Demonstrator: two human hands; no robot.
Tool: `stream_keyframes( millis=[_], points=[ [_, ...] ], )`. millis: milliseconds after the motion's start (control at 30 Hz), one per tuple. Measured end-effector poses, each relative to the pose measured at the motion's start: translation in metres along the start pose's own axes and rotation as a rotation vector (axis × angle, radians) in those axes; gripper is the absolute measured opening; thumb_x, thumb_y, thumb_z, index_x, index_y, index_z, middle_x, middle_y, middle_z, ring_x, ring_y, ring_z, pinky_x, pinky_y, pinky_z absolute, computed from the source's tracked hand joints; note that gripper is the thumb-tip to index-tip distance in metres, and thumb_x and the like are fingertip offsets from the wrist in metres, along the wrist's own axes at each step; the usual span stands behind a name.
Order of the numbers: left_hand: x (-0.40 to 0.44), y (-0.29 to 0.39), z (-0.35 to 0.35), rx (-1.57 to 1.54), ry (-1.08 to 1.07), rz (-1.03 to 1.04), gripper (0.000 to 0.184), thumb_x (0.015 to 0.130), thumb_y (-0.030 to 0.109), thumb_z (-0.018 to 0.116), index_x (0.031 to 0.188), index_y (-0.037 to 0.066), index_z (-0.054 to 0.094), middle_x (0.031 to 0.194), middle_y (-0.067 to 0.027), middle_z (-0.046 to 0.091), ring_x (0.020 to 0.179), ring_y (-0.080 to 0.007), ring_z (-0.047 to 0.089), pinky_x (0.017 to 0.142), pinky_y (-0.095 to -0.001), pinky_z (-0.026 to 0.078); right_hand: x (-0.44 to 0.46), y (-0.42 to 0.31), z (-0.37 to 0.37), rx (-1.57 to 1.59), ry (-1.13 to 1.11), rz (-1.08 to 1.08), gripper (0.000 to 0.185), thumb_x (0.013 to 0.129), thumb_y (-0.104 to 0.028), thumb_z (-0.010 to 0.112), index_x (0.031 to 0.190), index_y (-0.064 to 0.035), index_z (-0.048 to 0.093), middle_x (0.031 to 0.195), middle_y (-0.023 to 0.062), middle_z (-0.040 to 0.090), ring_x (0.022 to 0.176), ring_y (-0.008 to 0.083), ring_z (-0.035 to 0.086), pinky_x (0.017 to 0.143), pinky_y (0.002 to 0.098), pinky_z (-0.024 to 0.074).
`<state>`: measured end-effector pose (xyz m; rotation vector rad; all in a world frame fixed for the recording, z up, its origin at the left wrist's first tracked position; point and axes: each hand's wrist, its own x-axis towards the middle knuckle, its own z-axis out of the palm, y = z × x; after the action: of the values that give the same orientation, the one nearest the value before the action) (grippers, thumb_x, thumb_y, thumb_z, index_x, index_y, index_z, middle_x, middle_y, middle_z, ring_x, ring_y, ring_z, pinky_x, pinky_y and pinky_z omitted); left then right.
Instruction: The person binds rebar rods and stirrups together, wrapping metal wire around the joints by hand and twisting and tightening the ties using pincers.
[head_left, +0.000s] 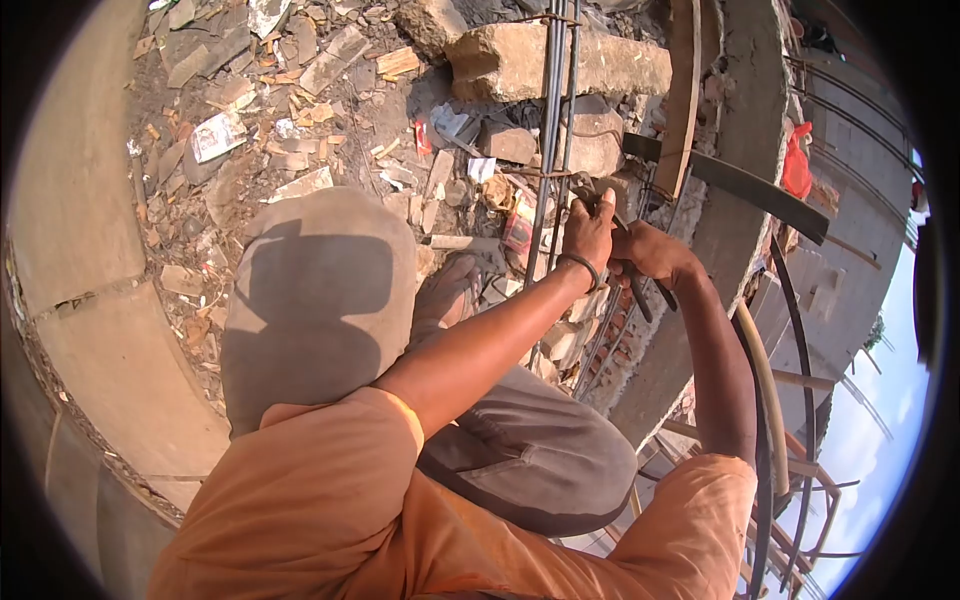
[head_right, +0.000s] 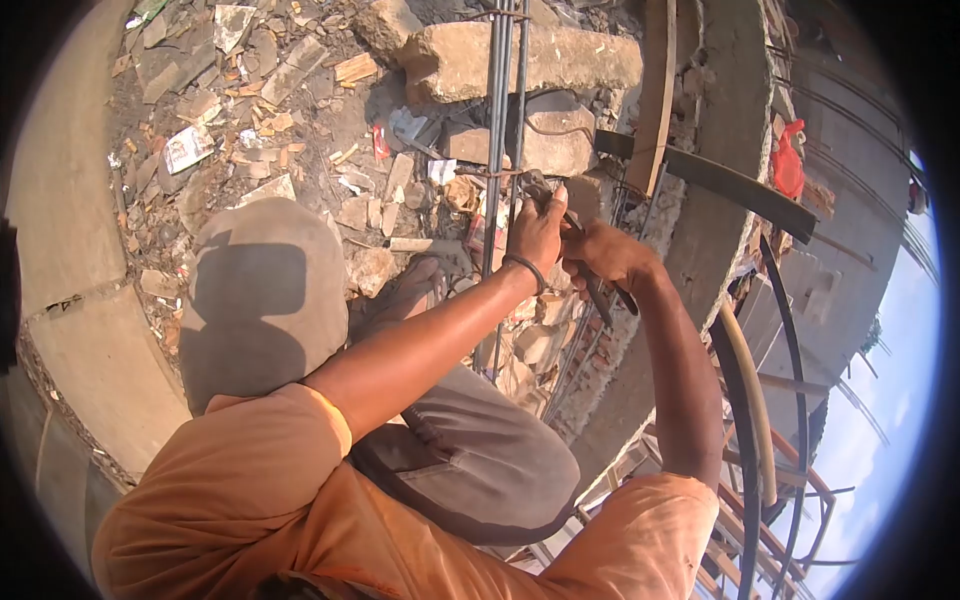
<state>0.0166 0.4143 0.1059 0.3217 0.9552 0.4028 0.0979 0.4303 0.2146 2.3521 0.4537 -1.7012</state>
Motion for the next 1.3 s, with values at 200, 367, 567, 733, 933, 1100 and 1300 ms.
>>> stream_keyframes(
  millis=[200, 367, 567, 733, 933, 1100, 1300],
  points=[
    [0.020, -0.023, -0.017, 0.212, -0.010, 0.197, 0.053, 0.091, 0.049, 0.055, 0.103, -0.003, 0.054, 0.086, -0.0167, 0.064, 0.077, -0.0258, 0.060, 0.072, -0.0394, 0.047, 0.016, 0.024, 0.030, 0.182, 0.060, -0.054, 0.019, 0.086, -0.015, 0.058, 0.076, 0.0009, 0.057, 0.062, 0.0048, 0.052, 0.052, 0.0164, 0.053, 0.046, 0.0336, 0.0486],
    [0.018, -0.014, -0.030, 0.325, -0.114, 0.208, 0.054, 0.092, 0.047, 0.055, 0.106, -0.005, 0.052, 0.093, -0.0237, 0.064, 0.086, -0.0351, 0.062, 0.079, -0.0426, 0.047, 0.017, 0.024, 0.042, 0.269, 0.090, -0.086, 0.015, 0.087, -0.012, 0.059, 0.075, -0.0039, 0.053, 0.062, 0.0033, 0.048, 0.051, 0.0156, 0.050, 0.046, 0.0329, 0.0454],
    [0.016, -0.012, -0.031, 0.061, -0.178, 0.173, 0.040, 0.093, 0.036, 0.060, 0.099, -0.003, 0.051, 0.089, -0.0144, 0.068, 0.079, -0.0267, 0.066, 0.069, -0.0379, 0.053, 0.020, 0.032, 0.041, 0.477, -0.067, -0.086, 0.011, 0.089, -0.009, 0.056, 0.098, -0.0026, 0.052, 0.064, 0.0009, 0.048, 0.051, 0.0148, 0.049, 0.045, 0.0324, 0.0458],
    [0.012, 0.001, -0.009, -0.463, -0.179, -0.098, 0.027, 0.092, 0.027, 0.063, 0.092, 0.001, 0.053, 0.079, -0.0119, 0.064, 0.067, -0.0206, 0.066, 0.047, -0.0324, 0.053, -0.008, 0.004, 0.029, 0.264, 0.114, -0.076, 0.032, 0.091, -0.016, 0.059, 0.118, -0.0008, 0.050, 0.062, 0.0019, 0.050, 0.049, 0.0177, 0.053, 0.046, 0.0339, 0.0475],
    [0.014, -0.002, 0.019, -0.614, -0.037, -0.082, 0.020, 0.095, 0.021, 0.060, 0.086, 0.004, 0.054, 0.075, -0.0077, 0.061, 0.064, -0.0205, 0.065, 0.057, -0.0331, 0.054, -0.016, 0.050, 0.060, -1.153, 0.938, -0.253, 0.068, 0.084, -0.019, 0.062, 0.140, 0.0056, 0.033, 0.111, 0.0139, 0.052, 0.116, 0.0277, 0.048, 0.090, 0.0446, 0.0420],
    [0.008, 0.005, 0.025, -0.745, 0.034, -0.144, 0.023, 0.091, 0.026, 0.065, 0.089, 0.005, 0.056, 0.077, -0.0061, 0.062, 0.068, -0.0194, 0.065, 0.062, -0.0306, 0.052, -0.013, 0.044, 0.022, -0.994, 0.642, -0.164, 0.067, 0.082, -0.011, 0.057, 0.142, 0.0020, 0.031, 0.110, 0.0182, 0.058, 0.097, 0.0355, 0.061, 0.080, 0.0418, 0.0483],
    [-0.004, -0.004, 0.018, -0.660, -0.188, -0.188, 0.037, 0.083, 0.046, 0.070, 0.087, 0.011, 0.061, 0.077, -0.0039, 0.065, 0.068, -0.0117, 0.061, 0.057, -0.0258, 0.045, -0.031, 0.015, -0.009, -0.004, 0.103, 0.075, 0.035, 0.084, -0.009, 0.065, 0.116, -0.0025, 0.052, 0.069, -0.0019, 0.048, 0.060, 0.0095, 0.044, 0.054, 0.0252, 0.0383]
  ],
)
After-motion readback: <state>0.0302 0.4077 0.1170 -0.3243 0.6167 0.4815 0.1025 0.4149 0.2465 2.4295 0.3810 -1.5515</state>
